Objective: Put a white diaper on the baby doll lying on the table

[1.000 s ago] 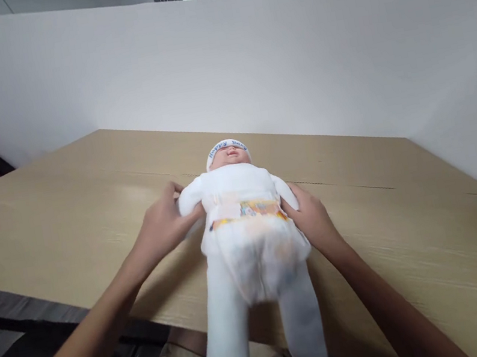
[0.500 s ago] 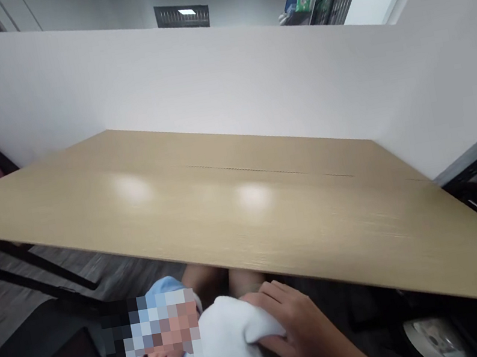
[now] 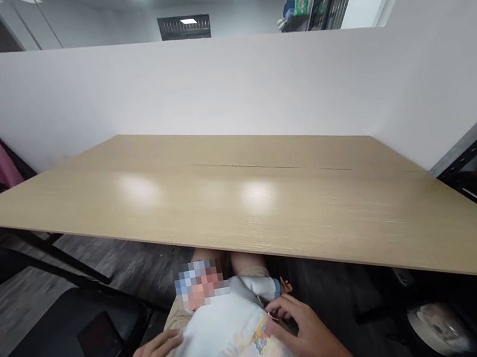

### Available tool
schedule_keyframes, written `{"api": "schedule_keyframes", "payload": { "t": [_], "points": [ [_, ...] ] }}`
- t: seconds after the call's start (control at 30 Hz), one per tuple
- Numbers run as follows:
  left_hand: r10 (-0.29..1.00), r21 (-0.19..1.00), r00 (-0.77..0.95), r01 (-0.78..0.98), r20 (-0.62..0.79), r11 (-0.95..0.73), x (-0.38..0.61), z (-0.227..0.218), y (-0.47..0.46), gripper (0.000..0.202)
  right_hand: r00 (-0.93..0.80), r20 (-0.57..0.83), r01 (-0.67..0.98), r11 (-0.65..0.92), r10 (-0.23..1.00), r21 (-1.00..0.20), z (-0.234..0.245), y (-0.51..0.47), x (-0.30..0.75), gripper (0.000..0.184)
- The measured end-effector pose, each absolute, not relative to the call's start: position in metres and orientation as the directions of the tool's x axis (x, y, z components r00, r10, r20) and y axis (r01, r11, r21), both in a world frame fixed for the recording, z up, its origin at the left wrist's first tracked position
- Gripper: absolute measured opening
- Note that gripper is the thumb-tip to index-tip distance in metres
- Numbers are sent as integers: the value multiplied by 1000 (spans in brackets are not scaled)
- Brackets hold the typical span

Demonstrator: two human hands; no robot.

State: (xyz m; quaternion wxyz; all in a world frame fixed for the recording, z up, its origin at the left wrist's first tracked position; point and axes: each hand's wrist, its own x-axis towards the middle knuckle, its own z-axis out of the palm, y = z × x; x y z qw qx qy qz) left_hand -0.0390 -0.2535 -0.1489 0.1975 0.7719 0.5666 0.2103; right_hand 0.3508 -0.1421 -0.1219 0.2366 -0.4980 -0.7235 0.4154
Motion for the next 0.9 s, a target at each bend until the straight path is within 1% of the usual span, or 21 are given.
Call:
{"api": "schedule_keyframes", "payload": {
  "t": [0.1, 0.13, 0.2, 0.27, 0.33, 0.43, 0.5, 0.57, 0.6, 0.67, 0.73, 0.77, 0.83, 0.9],
  "points": [
    [898, 672, 406, 619, 169, -406, 3, -107, -224, 45, -341, -46, 522, 149, 939, -840, -120, -145, 342, 33],
    [871, 706, 465, 563, 158, -429, 19, -95, -211, 40, -331, -36, 523, 152, 943, -839, -121, -143, 340, 36],
    [807, 748, 576, 475, 134, -463, 46, -80, -187, 37, -341, -27, 525, 167, 940, -834, -125, -138, 339, 41],
    [753, 757, 647, 429, 123, -492, 63, -79, -169, 38, -329, -8, 539, 181, 944, -823, -133, -133, 343, 44],
    [721, 744, 684, 425, 110, -516, 71, -87, -158, 36, -251, 35, 573, 178, 967, -800, -143, -129, 351, 47],
    [704, 752, 705, 417, 87, -511, 75, -100, -151, 28, -112, 80, 622, 133, 990, -772, -157, -125, 363, 52],
    [697, 777, 712, 390, 87, -495, 77, -102, -150, 23, -90, 73, 623, 113, 993, -774, -157, -125, 365, 51],
    [694, 783, 713, 373, 101, -497, 78, -97, -151, 19, -140, 78, 597, 147, 987, -788, -148, -128, 358, 44],
    [690, 783, 715, 364, 113, -505, 77, -92, -152, 18, -200, 84, 577, 187, 976, -795, -139, -131, 352, 38],
    [672, 798, 729, 326, 129, -507, 71, -82, -156, 15, -379, 82, 517, 284, 922, -808, -119, -138, 336, 33],
    [656, 840, 747, 285, 109, -463, 58, -73, -163, 14, -539, 61, 464, 356, 840, -811, -100, -145, 320, 33],
    [648, 860, 757, 275, 82, -430, 49, -70, -167, 13, -574, 55, 461, 377, 817, -803, -92, -149, 315, 30],
    [636, 881, 772, 290, 15, -373, 31, -70, -177, 13, -578, 52, 499, 403, 814, -768, -80, -154, 312, 23],
    [627, 881, 778, 323, -39, -346, 17, -74, -184, 15, -577, 22, 543, 404, 816, -736, -73, -161, 324, 37]
  ]
}}
